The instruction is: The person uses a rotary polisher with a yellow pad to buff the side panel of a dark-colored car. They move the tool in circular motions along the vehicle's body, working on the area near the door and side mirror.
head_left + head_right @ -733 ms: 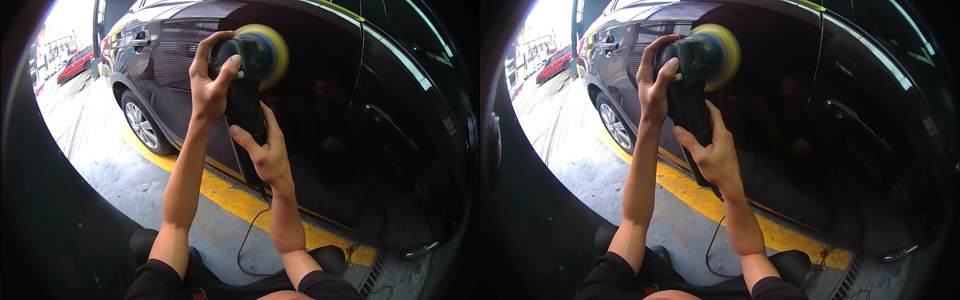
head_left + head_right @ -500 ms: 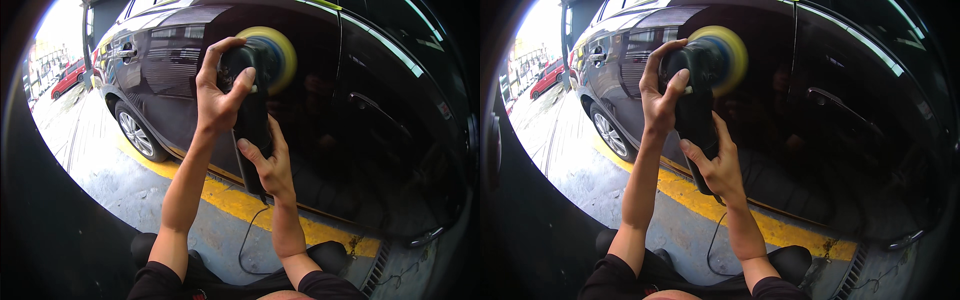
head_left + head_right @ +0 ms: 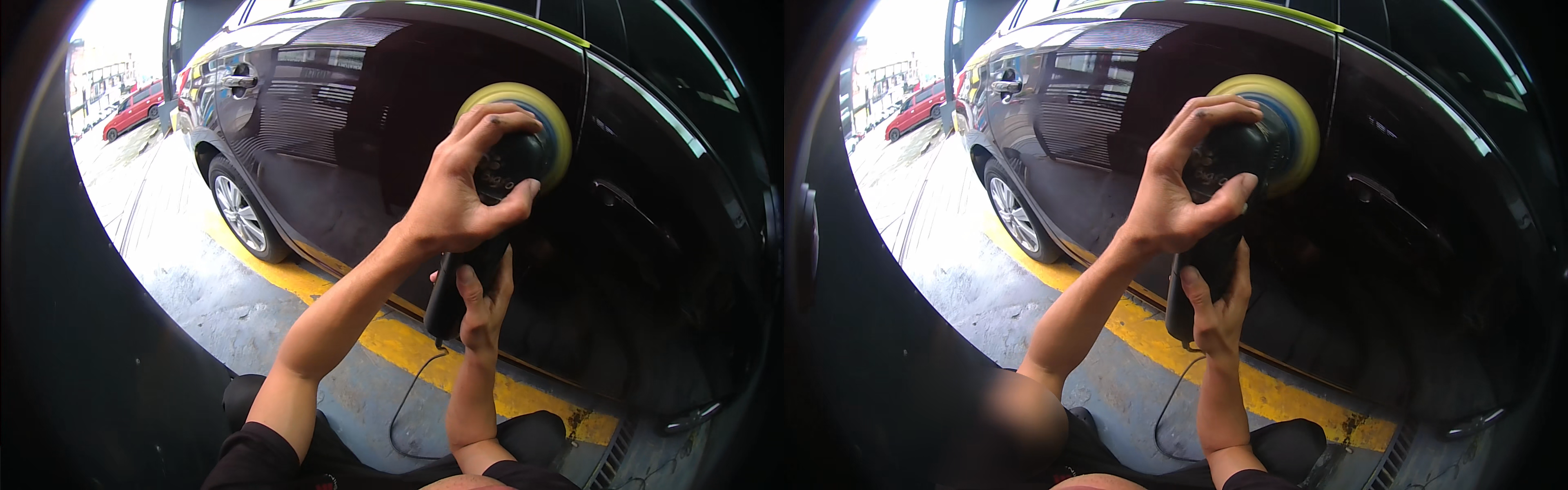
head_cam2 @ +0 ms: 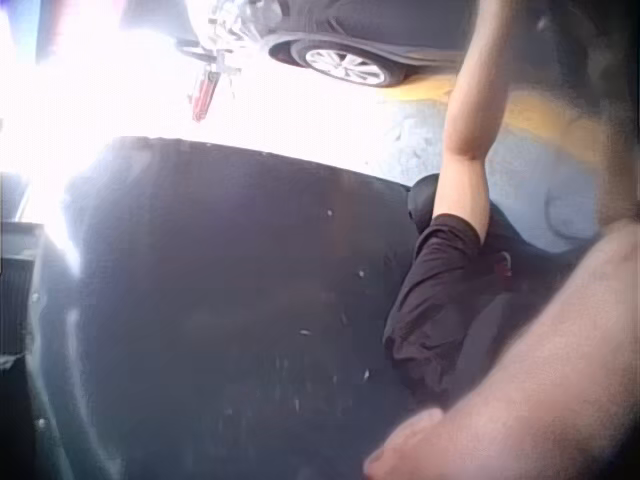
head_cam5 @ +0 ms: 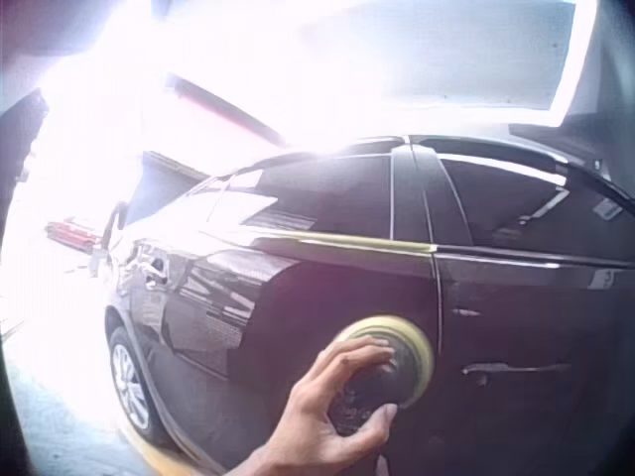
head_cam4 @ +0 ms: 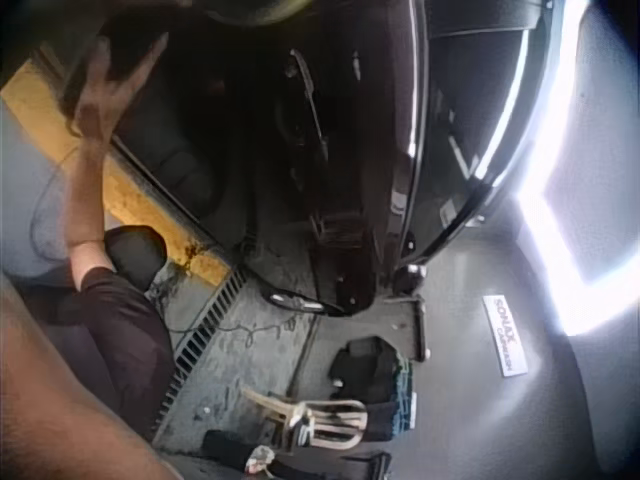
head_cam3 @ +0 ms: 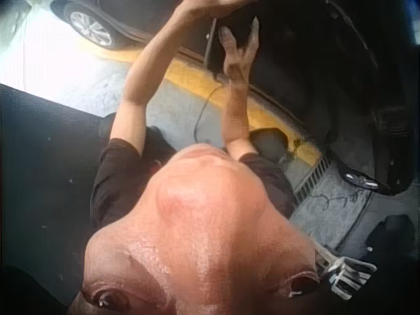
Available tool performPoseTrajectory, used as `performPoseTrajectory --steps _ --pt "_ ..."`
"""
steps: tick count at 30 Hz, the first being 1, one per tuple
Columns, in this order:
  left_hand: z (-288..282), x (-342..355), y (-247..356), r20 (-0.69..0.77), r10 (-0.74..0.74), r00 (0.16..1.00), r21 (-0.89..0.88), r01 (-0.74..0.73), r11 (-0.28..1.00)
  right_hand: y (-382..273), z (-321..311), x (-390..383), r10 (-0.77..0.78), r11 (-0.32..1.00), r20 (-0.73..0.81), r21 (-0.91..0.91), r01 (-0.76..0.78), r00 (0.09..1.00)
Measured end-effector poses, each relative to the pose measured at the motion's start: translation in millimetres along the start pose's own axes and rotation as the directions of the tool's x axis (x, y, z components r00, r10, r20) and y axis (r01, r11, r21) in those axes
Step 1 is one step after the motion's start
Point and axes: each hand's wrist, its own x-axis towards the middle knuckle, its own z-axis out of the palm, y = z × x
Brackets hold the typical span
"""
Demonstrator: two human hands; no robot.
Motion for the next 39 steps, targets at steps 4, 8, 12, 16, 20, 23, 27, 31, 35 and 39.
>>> performPoseTrajectory --steps 4,8,12,16,20,23,27,31,35,39 --pt "-24 -4 -3 -0.051 -0.075 0.996 0.003 0.076 0.997 11 12 10 -0.010 0.997 0.022 -0.072 0.012 1.000" --pt "-62 -11 -26 -0.133 -0.148 0.980 0.002 0.149 0.989 2 42 34 -0.026 0.988 0.108 -0.151 0.042 0.994" --pt "-104 -19 -40 -0.313 -0.278 0.908 -0.122 0.252 0.960 7 74 65 -0.048 0.966 0.204 -0.239 0.098 0.978" --pt "-146 -37 -70 -0.425 -0.279 0.861 -0.148 0.238 0.960 18 98 88 0.055 0.937 0.306 -0.345 0.057 0.950" --pt "-156 -69 -83 -0.528 -0.296 0.796 -0.147 0.258 0.955 27 102 87 0.185 0.884 0.328 -0.468 -0.011 0.927" --pt "-153 -89 -77 -0.570 -0.286 0.770 -0.108 0.275 0.955 28 97 78 0.203 0.863 0.345 -0.505 -0.001 0.916" --pt "-113 -90 -54 -0.508 -0.290 0.811 -0.092 0.283 0.955 36 66 53 0.096 0.910 0.267 -0.413 0.024 0.959" --pt "-67 -82 -34 -0.346 -0.138 0.928 0.021 0.155 0.988 33 28 14 0.031 0.966 0.134 -0.260 0.005 0.991" --pt "-15 -59 -9 -0.192 -0.048 0.980 -0.016 0.046 0.999 43 -10 -10 -0.004 0.995 0.018 -0.104 0.006 1.000" --pt "-12 -58 -8 -0.140 -0.044 0.989 -0.050 0.037 0.998 46 11 -18 -0.070 0.997 -0.034 -0.026 0.069 0.997"
